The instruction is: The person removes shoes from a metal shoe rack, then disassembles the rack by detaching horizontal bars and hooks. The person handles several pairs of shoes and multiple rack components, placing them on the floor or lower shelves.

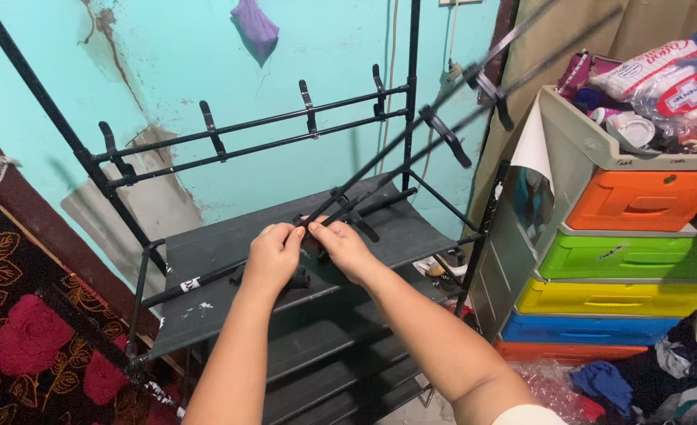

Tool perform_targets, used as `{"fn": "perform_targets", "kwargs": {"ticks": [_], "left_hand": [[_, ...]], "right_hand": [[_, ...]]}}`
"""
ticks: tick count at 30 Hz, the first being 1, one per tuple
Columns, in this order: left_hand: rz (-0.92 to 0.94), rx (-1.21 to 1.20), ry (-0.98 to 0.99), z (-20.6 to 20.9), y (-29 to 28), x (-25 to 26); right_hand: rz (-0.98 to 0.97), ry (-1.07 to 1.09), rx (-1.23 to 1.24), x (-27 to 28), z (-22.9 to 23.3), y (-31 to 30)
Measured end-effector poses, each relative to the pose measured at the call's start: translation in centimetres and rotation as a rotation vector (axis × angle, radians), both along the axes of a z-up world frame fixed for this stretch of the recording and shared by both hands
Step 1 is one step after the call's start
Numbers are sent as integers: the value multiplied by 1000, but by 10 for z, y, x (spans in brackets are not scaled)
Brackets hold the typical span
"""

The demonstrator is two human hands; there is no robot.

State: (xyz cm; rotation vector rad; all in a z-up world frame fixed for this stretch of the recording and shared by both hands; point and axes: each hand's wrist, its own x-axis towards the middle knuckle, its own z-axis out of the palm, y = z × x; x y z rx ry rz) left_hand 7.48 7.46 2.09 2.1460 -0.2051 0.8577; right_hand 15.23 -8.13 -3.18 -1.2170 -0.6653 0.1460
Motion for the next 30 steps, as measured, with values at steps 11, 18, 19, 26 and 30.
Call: {"fn": "perform_targets", "kwargs": {"ticks": [11, 18, 19, 26, 30], "left_hand": [[192, 4, -64, -8, -13, -7], [206, -38, 43, -7, 9, 11], [215, -39, 106, -7, 13, 10], [230, -101, 467, 0, 21, 4], [240, -133, 441, -1, 25, 6]], "right_hand": [[-45, 83, 75, -6, -6, 18], [-85, -15, -128, -11, -1, 18], [-100, -32, -203, -14, 2, 16], [-323, -263, -1005, -30, 34, 1], [-387, -384, -747, -39, 38, -9]]}}
